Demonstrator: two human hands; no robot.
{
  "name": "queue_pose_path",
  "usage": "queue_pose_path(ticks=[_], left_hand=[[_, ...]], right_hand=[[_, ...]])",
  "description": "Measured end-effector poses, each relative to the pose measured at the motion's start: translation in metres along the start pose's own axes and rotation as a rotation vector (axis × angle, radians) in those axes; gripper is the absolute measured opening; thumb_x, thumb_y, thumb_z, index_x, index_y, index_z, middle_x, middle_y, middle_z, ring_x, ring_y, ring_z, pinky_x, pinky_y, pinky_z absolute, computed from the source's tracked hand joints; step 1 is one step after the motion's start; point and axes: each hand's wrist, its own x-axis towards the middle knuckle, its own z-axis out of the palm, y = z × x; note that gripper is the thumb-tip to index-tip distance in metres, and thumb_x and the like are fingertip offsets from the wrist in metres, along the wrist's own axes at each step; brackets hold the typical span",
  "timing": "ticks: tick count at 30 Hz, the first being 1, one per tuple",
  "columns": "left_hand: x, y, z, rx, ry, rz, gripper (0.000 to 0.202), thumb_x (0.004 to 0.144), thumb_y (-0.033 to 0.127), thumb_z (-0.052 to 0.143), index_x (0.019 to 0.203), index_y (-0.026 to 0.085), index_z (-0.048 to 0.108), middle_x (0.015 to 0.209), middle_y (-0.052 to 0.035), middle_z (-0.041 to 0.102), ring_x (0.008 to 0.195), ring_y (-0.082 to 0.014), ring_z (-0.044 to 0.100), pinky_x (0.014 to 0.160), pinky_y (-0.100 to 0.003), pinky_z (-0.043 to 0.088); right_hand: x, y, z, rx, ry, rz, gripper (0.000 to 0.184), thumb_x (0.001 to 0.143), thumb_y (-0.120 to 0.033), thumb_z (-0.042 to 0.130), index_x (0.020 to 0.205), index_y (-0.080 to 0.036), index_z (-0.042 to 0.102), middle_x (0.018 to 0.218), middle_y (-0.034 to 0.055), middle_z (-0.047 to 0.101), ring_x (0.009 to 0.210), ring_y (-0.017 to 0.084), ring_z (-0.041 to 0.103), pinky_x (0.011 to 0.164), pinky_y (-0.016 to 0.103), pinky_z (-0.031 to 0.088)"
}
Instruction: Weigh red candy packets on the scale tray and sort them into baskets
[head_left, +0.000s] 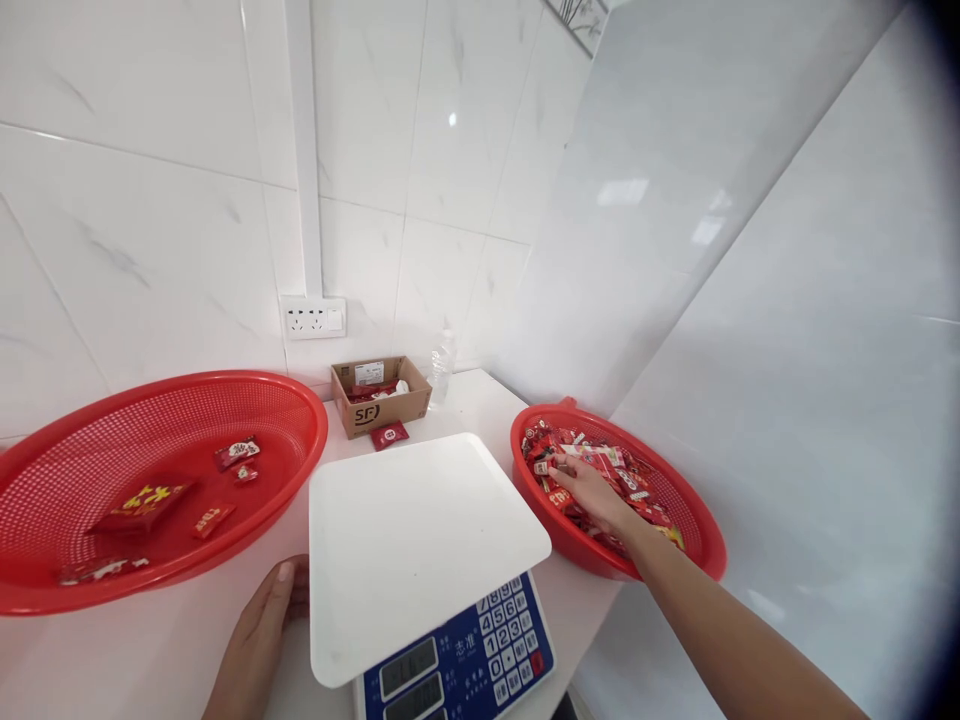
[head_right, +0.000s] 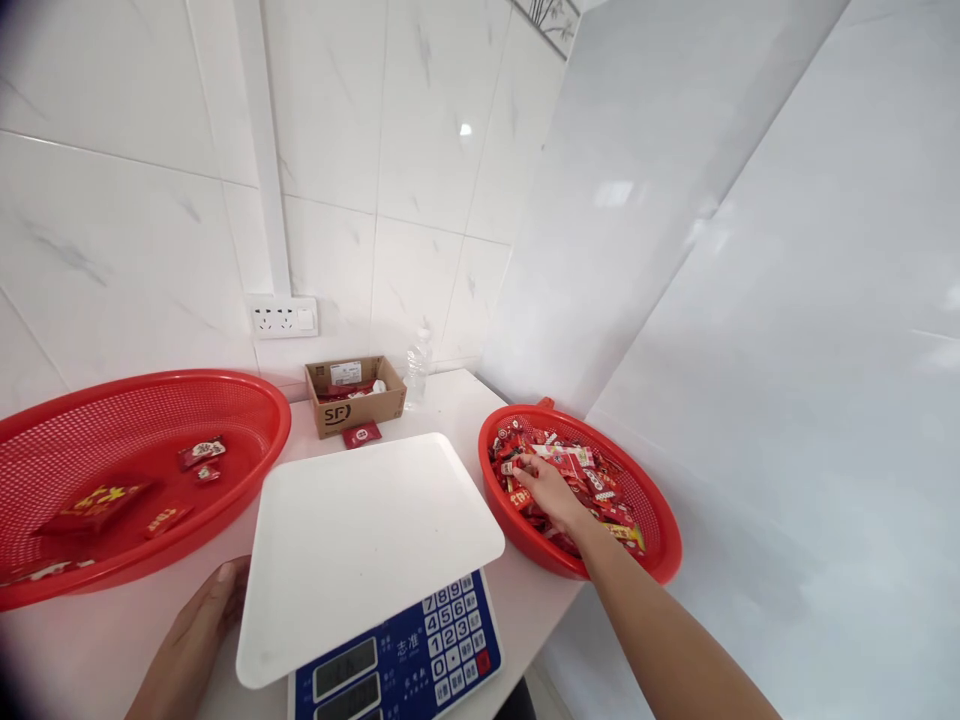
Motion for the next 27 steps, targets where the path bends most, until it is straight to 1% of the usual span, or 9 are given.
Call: queue_pose_path(ticks=[2,5,8,10,15,18,20,22,27], left_hand=[[-0.001,0.003,0.001,0.008,0.005,-0.003,0.055,0.078,0.066,0.041,0.101,0.020,0.063,0.107,-0.0051,0.069,0.099,-0.0264,0.063,0.076,-0.030,0.055],[-0.001,0.005,0.002,0.007,0.017,0.002,0.056,0.077,0.067,0.041,0.098,0.020,0.063,0.106,-0.0052,0.069,0.098,-0.0263,0.063,0.075,-0.030,0.056],[-0.002,0.005,0.003,0.009,0.020,0.001,0.057,0.075,0.068,0.042,0.097,0.020,0.064,0.105,-0.0053,0.069,0.096,-0.0260,0.064,0.076,-0.030,0.055],[-0.003,0.007,0.003,0.009,0.028,0.002,0.057,0.074,0.068,0.043,0.096,0.020,0.064,0.103,-0.0056,0.070,0.095,-0.0260,0.064,0.076,-0.031,0.055],[-0.006,0.012,0.004,0.008,0.017,0.049,0.056,0.075,0.068,0.043,0.093,0.020,0.066,0.098,-0.0056,0.071,0.091,-0.0262,0.064,0.072,-0.032,0.055],[-0.006,0.012,0.005,-0.015,0.022,0.058,0.057,0.074,0.069,0.045,0.090,0.020,0.067,0.094,-0.0055,0.071,0.087,-0.0262,0.065,0.070,-0.033,0.055],[-0.005,0.010,0.005,-0.041,0.027,0.054,0.059,0.072,0.071,0.045,0.090,0.019,0.066,0.093,-0.0060,0.071,0.086,-0.0263,0.065,0.070,-0.034,0.055],[-0.004,0.009,0.005,-0.060,0.017,0.052,0.059,0.072,0.071,0.046,0.091,0.019,0.066,0.094,-0.0060,0.071,0.086,-0.0259,0.065,0.072,-0.034,0.054],[-0.004,0.009,0.006,-0.061,0.000,0.060,0.057,0.073,0.071,0.045,0.088,0.020,0.067,0.091,-0.0054,0.071,0.082,-0.0250,0.065,0.070,-0.034,0.054]], right_hand=[[0.001,-0.003,-0.001,-0.037,0.059,-0.089,0.031,0.077,-0.042,0.055,0.100,-0.022,0.057,0.104,0.0078,0.064,0.089,0.025,0.061,0.077,0.039,0.050],[0.000,-0.014,-0.002,-0.073,0.174,-0.214,0.031,0.076,-0.039,0.053,0.100,-0.021,0.055,0.112,0.0088,0.060,0.108,0.026,0.053,0.098,0.040,0.038],[-0.007,-0.034,0.006,-0.078,0.208,-0.311,0.035,0.077,-0.040,0.049,0.106,-0.021,0.053,0.114,0.0083,0.058,0.109,0.025,0.051,0.099,0.039,0.035],[-0.016,-0.050,0.020,-0.064,0.135,-0.377,0.034,0.079,-0.041,0.048,0.107,-0.022,0.053,0.109,0.0064,0.059,0.103,0.023,0.054,0.094,0.037,0.039],[-0.042,-0.084,0.077,-0.035,-0.212,-0.508,0.027,0.079,-0.034,0.050,0.101,-0.021,0.057,0.092,0.0013,0.061,0.082,0.017,0.058,0.076,0.030,0.047],[-0.052,-0.092,0.108,-0.032,-0.344,-0.549,0.025,0.082,-0.029,0.049,0.103,-0.022,0.058,0.095,0.0004,0.061,0.084,0.016,0.058,0.077,0.030,0.047],[-0.054,-0.091,0.120,-0.036,-0.389,-0.574,0.027,0.082,-0.026,0.049,0.108,-0.023,0.057,0.100,0.0009,0.061,0.091,0.016,0.058,0.084,0.032,0.046],[-0.055,-0.089,0.126,-0.065,-0.408,-0.584,0.032,0.083,-0.024,0.049,0.114,-0.022,0.056,0.102,0.0023,0.061,0.094,0.018,0.058,0.088,0.034,0.044],[-0.053,-0.084,0.121,-0.258,-0.343,-0.591,0.034,0.086,-0.024,0.046,0.120,-0.025,0.053,0.112,0.0054,0.058,0.090,0.018,0.059,0.084,0.036,0.047]])
